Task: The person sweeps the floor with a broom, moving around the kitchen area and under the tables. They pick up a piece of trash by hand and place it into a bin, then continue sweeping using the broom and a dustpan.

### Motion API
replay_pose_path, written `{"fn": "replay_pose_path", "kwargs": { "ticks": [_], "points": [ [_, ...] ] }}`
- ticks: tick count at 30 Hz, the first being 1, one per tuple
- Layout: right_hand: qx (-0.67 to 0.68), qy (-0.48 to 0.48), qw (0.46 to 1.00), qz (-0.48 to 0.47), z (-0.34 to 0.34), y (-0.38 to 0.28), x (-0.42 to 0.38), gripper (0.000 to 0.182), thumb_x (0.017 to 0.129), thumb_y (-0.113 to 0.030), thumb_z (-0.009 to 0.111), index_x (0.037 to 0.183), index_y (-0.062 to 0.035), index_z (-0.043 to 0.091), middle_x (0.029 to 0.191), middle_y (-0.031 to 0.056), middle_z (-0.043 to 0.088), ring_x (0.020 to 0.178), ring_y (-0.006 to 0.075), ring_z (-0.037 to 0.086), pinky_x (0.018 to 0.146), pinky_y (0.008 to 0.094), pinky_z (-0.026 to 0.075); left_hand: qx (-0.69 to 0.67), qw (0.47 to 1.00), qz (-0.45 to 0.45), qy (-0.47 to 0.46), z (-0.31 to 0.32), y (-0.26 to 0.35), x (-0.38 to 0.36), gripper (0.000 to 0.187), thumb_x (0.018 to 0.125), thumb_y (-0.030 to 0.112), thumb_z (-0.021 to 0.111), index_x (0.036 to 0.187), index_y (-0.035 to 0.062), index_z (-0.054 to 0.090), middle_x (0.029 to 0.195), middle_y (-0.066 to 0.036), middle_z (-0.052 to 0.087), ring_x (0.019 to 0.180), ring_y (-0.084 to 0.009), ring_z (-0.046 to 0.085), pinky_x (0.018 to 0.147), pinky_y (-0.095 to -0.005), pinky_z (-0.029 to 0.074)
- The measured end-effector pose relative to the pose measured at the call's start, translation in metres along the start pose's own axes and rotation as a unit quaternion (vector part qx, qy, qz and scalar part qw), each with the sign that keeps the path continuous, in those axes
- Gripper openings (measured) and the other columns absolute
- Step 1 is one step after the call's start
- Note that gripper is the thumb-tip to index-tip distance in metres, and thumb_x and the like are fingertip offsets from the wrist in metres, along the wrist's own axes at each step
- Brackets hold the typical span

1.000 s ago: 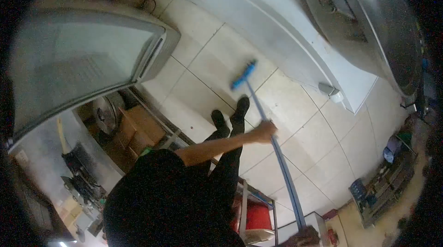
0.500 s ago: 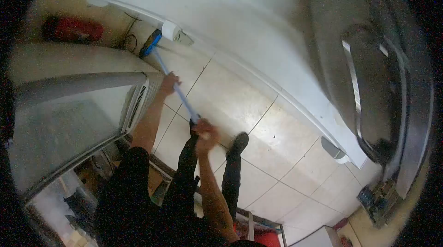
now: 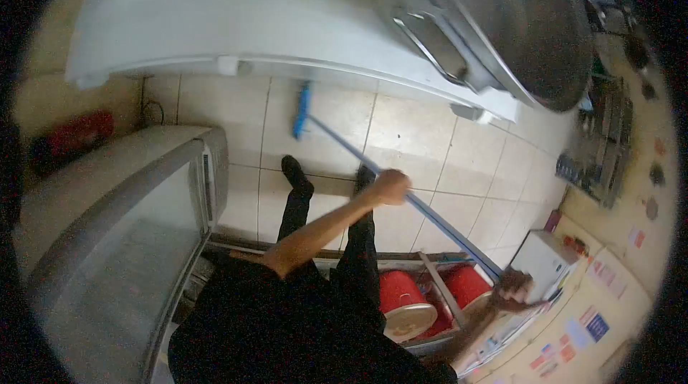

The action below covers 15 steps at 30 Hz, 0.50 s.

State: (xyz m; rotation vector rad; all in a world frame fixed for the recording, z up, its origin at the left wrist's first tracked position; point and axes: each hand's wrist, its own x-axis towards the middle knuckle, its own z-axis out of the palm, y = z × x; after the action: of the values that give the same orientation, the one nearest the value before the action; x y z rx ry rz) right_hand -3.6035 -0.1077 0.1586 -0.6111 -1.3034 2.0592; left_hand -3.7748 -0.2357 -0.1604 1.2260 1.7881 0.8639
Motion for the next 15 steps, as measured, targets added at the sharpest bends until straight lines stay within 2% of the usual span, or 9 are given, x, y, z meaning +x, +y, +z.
{"fn": "replay_pose_path", "kwargs": {
  "ticks": [2,3,4,6,8,11,12,13,15],
  "points": [
    [-0.029,0.226,0.974,-0.02,0.007,0.057,-0.012,0.065,0.082,-0.068,0.022,0.055,-0.0116,0.04,0.043,0.0004,0.029,0.039,0.0137,0.024,0.044,0.0264,0.022,-0.006,0.999,0.005,0.049,0.058,-0.091,-0.016,0.017,0.057,0.018,0.063,0.065,0.0041,0.06,0.07,-0.015,0.06,0.068,-0.0325,0.058,0.066,-0.0446,0.046],
    [0.028,0.306,0.951,0.022,0.0,0.099,-0.021,0.066,0.082,-0.067,0.019,0.055,-0.0119,0.041,0.045,0.0007,0.032,0.041,0.0137,0.024,0.044,0.027,0.023,-0.036,0.992,-0.118,-0.012,-0.013,-0.077,-0.046,0.022,0.056,0.023,0.067,0.07,0.0063,0.061,0.079,-0.015,0.061,0.078,-0.0334,0.056,0.073,-0.0447,0.043],
    [0.021,0.15,0.987,0.051,-0.004,0.144,-0.029,0.066,0.084,-0.065,0.018,0.053,-0.0115,0.04,0.046,0.0019,0.034,0.042,0.0148,0.026,0.045,0.0276,0.025,0.096,0.984,-0.126,0.083,0.018,-0.135,-0.064,0.029,0.056,0.025,0.071,0.077,0.0075,0.061,0.092,-0.018,0.058,0.09,-0.0349,0.052,0.08,-0.0471,0.039],
    [0.085,0.215,0.972,0.048,-0.016,0.244,-0.054,0.062,0.086,-0.058,0.025,0.048,-0.011,0.039,0.042,0.0032,0.031,0.045,0.0194,0.031,0.056,0.0268,0.03,0.173,0.959,-0.212,0.073,0.02,-0.176,-0.083,0.031,0.059,0.022,0.071,0.081,0.0041,0.057,0.099,-0.02,0.047,0.099,-0.037,0.045,0.085,-0.0517,0.034],
    [0.133,0.17,0.975,0.051,-0.028,0.252,-0.056,0.058,0.089,-0.05,0.026,0.045,-0.0133,0.032,0.041,0.0026,0.03,0.042,0.019,0.027,0.052,0.0285,0.028,0.247,0.939,-0.232,0.053,0.045,-0.19,-0.07,0.026,0.064,0.019,0.068,0.08,0.0022,0.055,0.097,-0.021,0.044,0.099,-0.0379,0.043,0.085,-0.0514,0.034],
    [0.048,0.267,0.962,-0.007,-0.142,0.19,-0.061,0.055,0.09,-0.046,0.028,0.045,-0.015,0.031,0.042,0.0014,0.031,0.039,0.0167,0.028,0.047,0.031,0.028,0.077,0.968,-0.236,0.032,0.15,-0.162,0.003,0.036,0.067,0.021,0.064,0.098,0.0028,0.056,0.122,-0.028,0.038,0.119,-0.0437,0.03,0.097,-0.058,0.024],
    [0.026,0.165,0.986,-0.026,-0.183,0.149,-0.06,0.052,0.09,-0.044,0.031,0.046,-0.016,0.031,0.042,0.0002,0.031,0.039,0.0161,0.03,0.048,0.0333,0.03,0.041,0.982,-0.165,0.077,0.215,-0.15,0.047,0.037,0.066,0.022,0.064,0.098,0.0042,0.056,0.118,-0.027,0.04,0.115,-0.0438,0.033,0.094,-0.0571,0.025],
    [-0.034,0.354,0.933,-0.05,-0.214,0.11,-0.054,0.049,0.089,-0.042,0.035,0.047,-0.0172,0.031,0.041,-0.001,0.028,0.04,0.0156,0.027,0.048,0.0336,0.03,0.009,0.989,-0.091,0.115,0.279,-0.137,0.09,0.037,0.066,0.022,0.063,0.097,0.0056,0.055,0.114,-0.026,0.042,0.111,-0.0439,0.035,0.092,-0.0561,0.027],
    [-0.103,0.307,0.943,-0.077,-0.293,0.011,-0.049,0.046,0.088,-0.036,0.037,0.048,-0.0163,0.028,0.042,-0.0018,0.023,0.043,0.0141,0.022,0.051,0.0319,0.031,0.053,0.981,-0.035,0.185,0.315,0.013,0.187,0.023,0.056,0.016,0.062,0.074,0.0043,0.053,0.088,-0.02,0.049,0.088,-0.0378,0.046,0.075,-0.0489,0.035]
  ]
}}
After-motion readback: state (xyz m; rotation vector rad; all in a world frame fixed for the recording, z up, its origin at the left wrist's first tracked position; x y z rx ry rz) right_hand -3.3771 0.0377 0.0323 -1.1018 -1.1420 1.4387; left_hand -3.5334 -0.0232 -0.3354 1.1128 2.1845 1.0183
